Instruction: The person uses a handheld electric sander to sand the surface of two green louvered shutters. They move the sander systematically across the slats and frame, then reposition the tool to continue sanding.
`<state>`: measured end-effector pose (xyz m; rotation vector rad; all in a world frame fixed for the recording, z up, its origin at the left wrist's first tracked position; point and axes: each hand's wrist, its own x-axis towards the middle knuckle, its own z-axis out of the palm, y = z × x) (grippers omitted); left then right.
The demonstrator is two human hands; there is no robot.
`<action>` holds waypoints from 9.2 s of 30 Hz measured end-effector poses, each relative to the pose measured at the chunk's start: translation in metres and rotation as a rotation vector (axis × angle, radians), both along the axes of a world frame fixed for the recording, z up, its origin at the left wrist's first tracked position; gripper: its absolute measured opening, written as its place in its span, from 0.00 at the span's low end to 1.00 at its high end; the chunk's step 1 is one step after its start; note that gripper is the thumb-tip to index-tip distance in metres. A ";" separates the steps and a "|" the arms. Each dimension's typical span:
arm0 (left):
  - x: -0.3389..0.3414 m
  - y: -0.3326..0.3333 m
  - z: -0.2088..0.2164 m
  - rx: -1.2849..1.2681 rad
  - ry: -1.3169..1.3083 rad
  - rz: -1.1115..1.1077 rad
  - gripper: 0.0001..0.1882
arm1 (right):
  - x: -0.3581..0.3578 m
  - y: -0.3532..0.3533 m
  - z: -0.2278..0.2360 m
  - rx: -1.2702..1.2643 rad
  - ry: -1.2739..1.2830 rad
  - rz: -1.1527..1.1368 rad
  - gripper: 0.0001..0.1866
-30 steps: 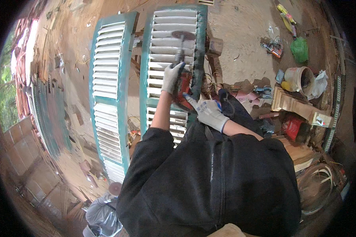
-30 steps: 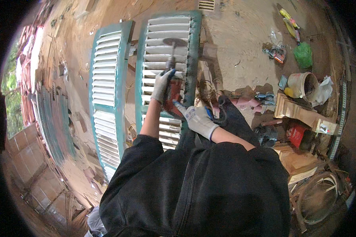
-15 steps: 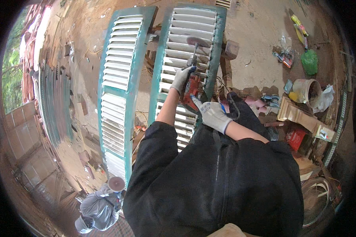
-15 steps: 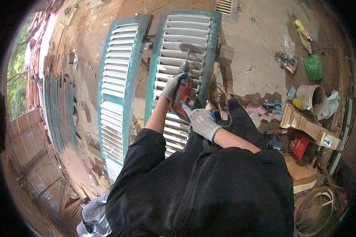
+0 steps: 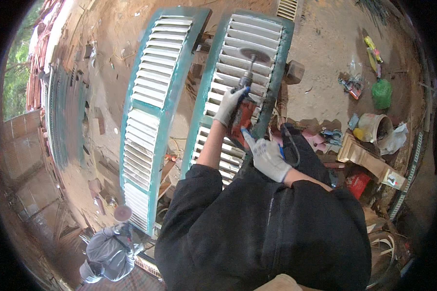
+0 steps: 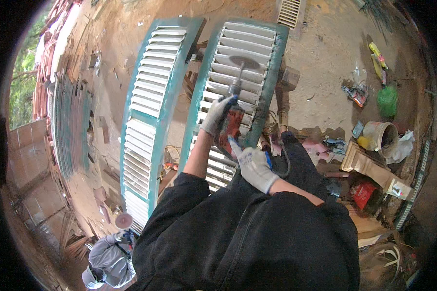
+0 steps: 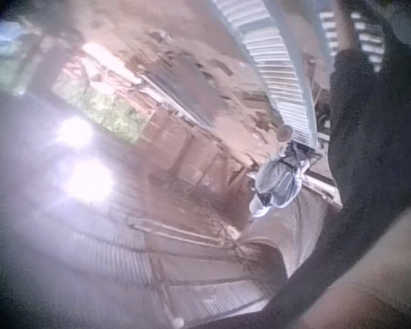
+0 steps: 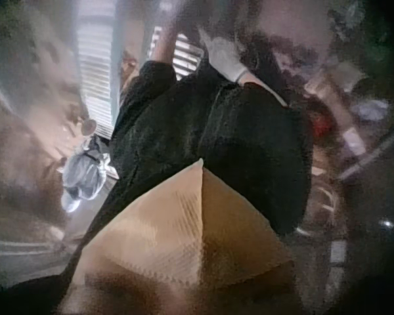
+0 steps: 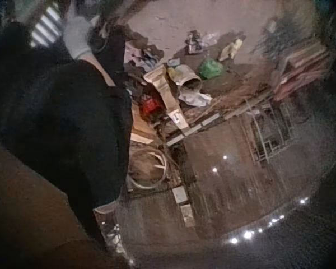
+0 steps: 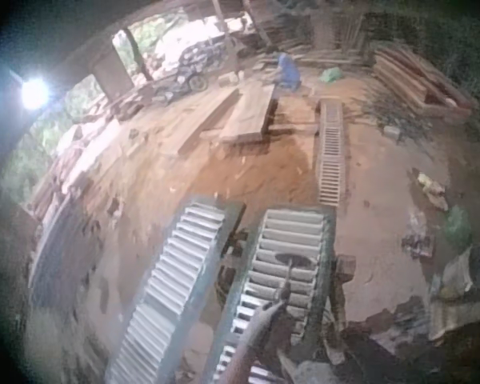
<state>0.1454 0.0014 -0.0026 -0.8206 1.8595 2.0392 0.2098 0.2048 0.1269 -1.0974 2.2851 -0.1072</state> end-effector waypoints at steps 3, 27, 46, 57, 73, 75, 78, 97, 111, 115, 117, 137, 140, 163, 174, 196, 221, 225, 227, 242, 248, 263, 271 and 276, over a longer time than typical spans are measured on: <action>0.017 0.006 -0.009 0.055 -0.107 0.028 0.18 | 0.007 0.003 0.002 -0.026 -0.070 0.057 0.41; 0.005 -0.083 -0.033 -0.362 -0.103 -0.134 0.18 | 0.000 -0.060 -0.030 -0.183 -0.166 0.017 0.38; 0.023 0.047 -0.043 -0.224 -0.229 0.038 0.31 | -0.008 0.053 -0.032 -0.072 -0.148 0.076 0.44; 0.020 0.043 -0.040 -0.454 -0.248 0.040 0.25 | -0.009 0.055 -0.042 -0.137 -0.218 0.036 0.47; -0.014 0.062 -0.017 -0.418 0.092 -0.079 0.32 | -0.005 0.061 -0.036 -0.102 -0.068 -0.111 0.42; -0.008 0.028 -0.003 -0.331 -0.003 0.013 0.26 | -0.015 0.037 -0.038 -0.118 -0.067 -0.041 0.39; 0.001 -0.017 0.007 -0.272 -0.252 0.196 0.22 | -0.021 -0.001 -0.039 -0.271 -0.130 -0.006 0.43; 0.000 -0.060 0.004 -0.275 -0.026 0.095 0.20 | -0.010 -0.060 -0.049 -0.150 -0.013 0.073 0.41; -0.001 0.057 -0.016 -0.251 -0.095 -0.062 0.27 | 0.002 0.027 -0.015 -0.011 -0.126 -0.125 0.39; -0.006 0.070 -0.012 -0.277 -0.076 -0.147 0.23 | 0.008 0.038 -0.020 0.051 -0.147 -0.134 0.38; -0.007 0.058 -0.012 -0.309 -0.043 -0.129 0.20 | 0.005 0.035 -0.022 -0.048 -0.012 -0.130 0.39; 0.016 -0.013 -0.017 -0.274 -0.160 0.020 0.25 | -0.002 -0.007 -0.038 -0.181 -0.052 0.042 0.38; 0.015 -0.048 -0.004 -0.422 -0.150 0.018 0.23 | 0.000 -0.039 -0.042 -0.227 -0.051 0.024 0.38; 0.060 -0.060 -0.048 -0.295 -0.094 -0.344 0.23 | 0.055 -0.065 -0.027 -0.049 -0.202 0.066 0.40; 0.064 -0.072 -0.040 -0.437 -0.047 -0.366 0.26 | 0.048 -0.071 -0.028 -0.112 -0.236 0.054 0.45; 0.053 -0.013 -0.028 0.620 -0.173 -0.065 0.10 | 0.025 0.026 -0.036 -0.153 -0.351 -0.025 0.52; 0.071 0.042 -0.037 0.381 -0.223 0.154 0.16 | 0.027 0.064 -0.058 -0.138 -0.243 0.031 0.46; 0.070 0.035 -0.038 0.366 -0.146 0.023 0.17 | 0.025 0.058 -0.055 -0.110 -0.233 0.073 0.47; 0.070 0.016 -0.041 0.278 -0.178 0.104 0.17 | 0.020 0.038 -0.056 -0.115 -0.226 0.115 0.47; 0.040 -0.108 -0.020 -0.114 -0.343 0.009 0.18 | 0.047 -0.100 -0.036 -0.506 -0.173 -0.079 0.45; 0.042 -0.132 -0.017 -0.206 -0.184 -0.335 0.15 | 0.056 -0.111 -0.043 -0.295 -0.296 -0.074 0.45; 0.045 -0.100 -0.031 -0.128 -0.286 -0.038 0.15 | 0.048 -0.091 -0.043 -0.301 -0.155 -0.026 0.42; 0.043 -0.102 -0.029 -0.130 -0.197 -0.258 0.14 | 0.048 -0.087 -0.045 -0.148 -0.251 -0.004 0.39; 0.045 -0.111 -0.024 -0.201 -0.261 -0.042 0.24 | 0.045 -0.093 -0.048 -0.249 -0.285 -0.020 0.39</action>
